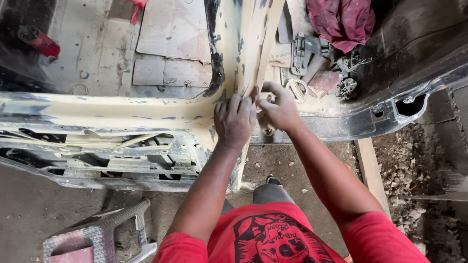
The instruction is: The person sands the surface of a car bumper with a sanding block, focusing on the edges and corners. They use both hands to hold and maneuver the block across the bodywork, applying pressure to smooth the surface.
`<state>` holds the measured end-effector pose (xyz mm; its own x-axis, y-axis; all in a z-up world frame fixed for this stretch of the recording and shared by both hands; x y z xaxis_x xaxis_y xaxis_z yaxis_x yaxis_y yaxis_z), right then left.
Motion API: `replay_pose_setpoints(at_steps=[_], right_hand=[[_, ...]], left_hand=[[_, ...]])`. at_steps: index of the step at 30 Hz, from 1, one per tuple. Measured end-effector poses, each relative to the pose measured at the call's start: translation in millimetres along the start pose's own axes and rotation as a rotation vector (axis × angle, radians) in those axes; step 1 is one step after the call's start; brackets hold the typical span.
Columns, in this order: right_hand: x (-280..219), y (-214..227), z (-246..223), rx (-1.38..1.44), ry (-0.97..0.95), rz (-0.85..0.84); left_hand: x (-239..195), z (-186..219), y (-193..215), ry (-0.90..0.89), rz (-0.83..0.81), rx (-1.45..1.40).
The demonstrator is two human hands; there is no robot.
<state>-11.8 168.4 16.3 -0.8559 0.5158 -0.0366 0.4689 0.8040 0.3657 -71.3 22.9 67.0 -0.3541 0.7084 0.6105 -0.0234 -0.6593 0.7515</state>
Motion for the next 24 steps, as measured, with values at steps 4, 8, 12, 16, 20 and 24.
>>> replay_pose_setpoints(at_steps=[4, 8, 12, 16, 20, 24], right_hand=[[3, -13, -9, -0.136, 0.013, -0.066], [-4, -13, -10, -0.083, -0.157, -0.076], [1, -13, -1, -0.084, -0.016, -0.045], [12, -9, -11, -0.05, 0.134, -0.076], [-3, -11, -2, 0.028, 0.024, -0.18], [7, -3, -16, -0.082, 0.086, -0.169]], left_hand=[[12, 8, -7, 0.035, 0.044, 0.12], [-18, -3, -36, 0.123, -0.028, 0.149], [-27, -17, -63, 0.209, -0.093, 0.096], [-25, -1, -40, 0.246, 0.02, 0.154], [-34, 17, -25, 0.356, -0.086, 0.194], [-28, 17, -21, 0.338, -0.028, 0.166]])
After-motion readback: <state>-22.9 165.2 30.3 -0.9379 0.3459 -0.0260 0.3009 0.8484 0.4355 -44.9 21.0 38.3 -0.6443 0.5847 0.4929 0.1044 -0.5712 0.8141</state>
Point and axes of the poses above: each hand's wrist, its own x-axis towards the middle knuckle, its own y-axis out of the back of the hand, z = x × y, the point moved 10 cm from there along x, towards the middle knuckle, and after that the axes turned 14 degrees about -z, right-handed, at the moved point
